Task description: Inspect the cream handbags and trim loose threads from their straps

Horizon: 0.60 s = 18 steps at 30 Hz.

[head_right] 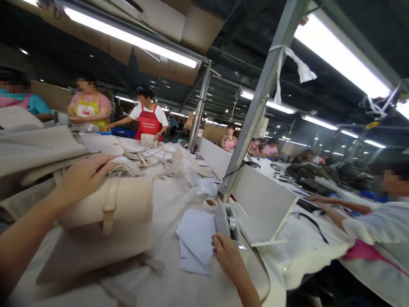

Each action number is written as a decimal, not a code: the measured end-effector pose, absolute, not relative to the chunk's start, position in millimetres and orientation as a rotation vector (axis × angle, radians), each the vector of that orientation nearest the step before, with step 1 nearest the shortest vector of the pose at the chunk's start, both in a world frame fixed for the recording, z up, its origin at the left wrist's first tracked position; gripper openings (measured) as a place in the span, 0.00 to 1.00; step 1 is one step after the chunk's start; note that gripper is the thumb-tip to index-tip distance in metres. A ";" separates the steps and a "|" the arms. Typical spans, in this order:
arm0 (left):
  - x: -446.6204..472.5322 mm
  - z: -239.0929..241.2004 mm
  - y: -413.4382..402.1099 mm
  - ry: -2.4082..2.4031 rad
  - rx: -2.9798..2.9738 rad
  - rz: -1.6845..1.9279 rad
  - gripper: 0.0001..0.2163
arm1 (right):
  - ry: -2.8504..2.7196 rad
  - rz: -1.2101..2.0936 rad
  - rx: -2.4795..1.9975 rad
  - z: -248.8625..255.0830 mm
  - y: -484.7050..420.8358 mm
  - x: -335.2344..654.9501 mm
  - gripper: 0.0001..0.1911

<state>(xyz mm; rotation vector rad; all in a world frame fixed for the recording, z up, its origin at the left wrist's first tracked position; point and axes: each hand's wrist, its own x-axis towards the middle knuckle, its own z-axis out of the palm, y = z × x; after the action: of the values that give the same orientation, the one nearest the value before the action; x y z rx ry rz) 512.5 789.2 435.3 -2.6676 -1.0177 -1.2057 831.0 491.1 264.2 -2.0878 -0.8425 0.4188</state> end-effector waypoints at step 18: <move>504.7 423.4 789.9 -1.002 -2.631 -1.256 0.24 | -1.289 -0.190 -2.927 271.9 501.9 788.0 0.24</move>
<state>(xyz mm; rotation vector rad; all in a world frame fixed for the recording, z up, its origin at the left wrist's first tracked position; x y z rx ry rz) 504.7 789.9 423.4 -2.6309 -1.0020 -1.2564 788.0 501.9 271.9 -2.9268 -1.2887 -0.1898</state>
